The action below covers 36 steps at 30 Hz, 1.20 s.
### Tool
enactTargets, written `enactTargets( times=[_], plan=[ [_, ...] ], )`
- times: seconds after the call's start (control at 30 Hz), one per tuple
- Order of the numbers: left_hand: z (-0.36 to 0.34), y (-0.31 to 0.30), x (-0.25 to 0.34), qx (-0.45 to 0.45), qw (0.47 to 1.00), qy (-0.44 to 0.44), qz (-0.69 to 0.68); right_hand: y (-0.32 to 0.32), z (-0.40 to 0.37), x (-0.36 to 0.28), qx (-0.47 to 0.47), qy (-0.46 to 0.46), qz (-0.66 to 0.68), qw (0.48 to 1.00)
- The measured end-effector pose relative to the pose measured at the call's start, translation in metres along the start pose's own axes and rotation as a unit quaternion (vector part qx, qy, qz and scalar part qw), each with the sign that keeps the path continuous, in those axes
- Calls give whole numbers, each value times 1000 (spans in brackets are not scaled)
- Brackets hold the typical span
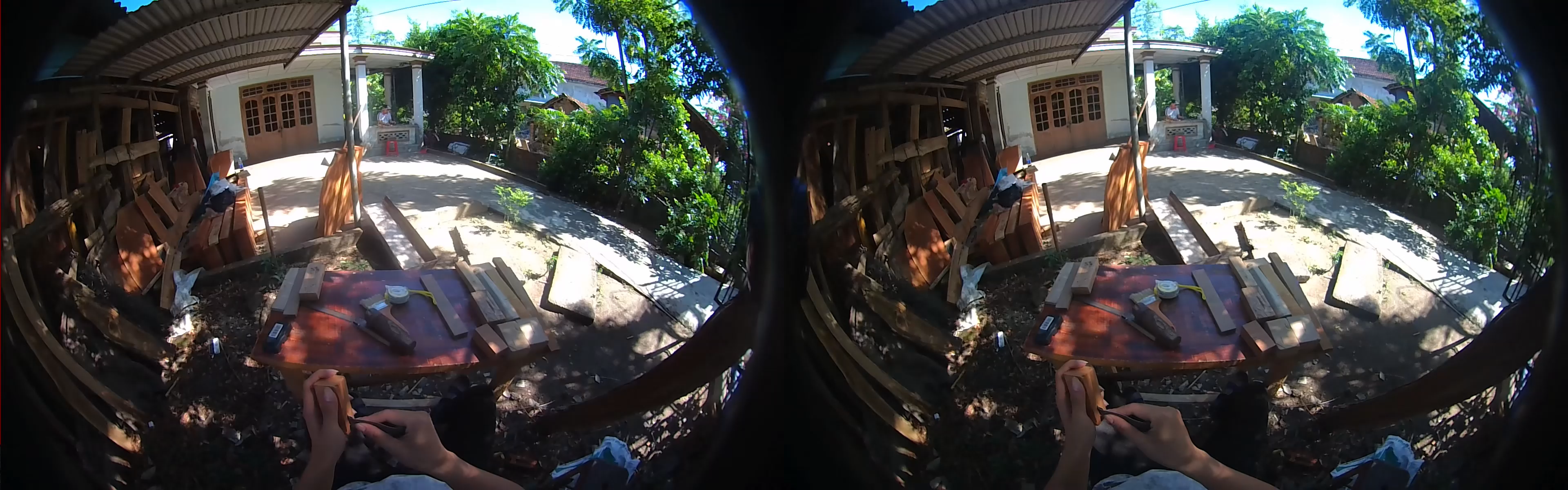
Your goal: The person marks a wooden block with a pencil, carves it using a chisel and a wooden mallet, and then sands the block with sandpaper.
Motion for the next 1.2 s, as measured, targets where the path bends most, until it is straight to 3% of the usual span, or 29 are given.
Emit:
enactTargets(
  times=[0.07, 0.13, 0.27, 0.43, 0.57, 0.67, 0.77, 0.87, 0.97, 1.0, 1.13, 1.2],
  plan=[
    [1, -2, 0, -2, 1000, -15, -9, -1, -2, -6, -26, 32, -26, 999],
    [3, -6, -3, -4, 999, -35, -33, -2, 1, -2, -15, -7, -28, 999],
    [3, -5, -22, -22, 1000, 5, -7, -4, 11, 4, 40, -113, -4, 993],
    [20, 3, -23, -59, 996, -67, -21, -3, 17, 17, 52, -64, -56, 995],
    [38, 12, -47, -77, 993, -65, -60, -1, 37, 29, 66, -20, -72, 995],
    [55, 11, -80, -110, 986, -99, -75, 1, 57, 51, 62, -77, -85, 992],
    [68, 16, -115, -100, 974, -129, -155, 7, 77, 70, 33, -62, -86, 994],
    [84, 30, -138, -70, 987, -107, -98, 9, 92, 86, 31, -75, -124, 989],
    [96, 38, -145, -50, 986, -147, -55, 11, 108, 104, 42, -95, -120, 987],
    [102, 40, -151, -47, 983, -161, -70, 11, 111, 104, 41, -63, -105, 992],
    [121, 48, -163, -60, 975, -187, -105, 12, 124, 111, 78, -96, -134, 983],
    [131, 50, -173, -71, 980, -158, -97, 14, 130, 115, 85, -94, -157, 980]
  ],
)
Point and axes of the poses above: each hand's wrist, its own z-axis towards the middle knuckle, its own y-axis out of the palm, x = y × z, the point moved 2 cm from there along z, towards the middle knuckle, and after that the axes turned 12 degrees about x, right-handed, at the moved point
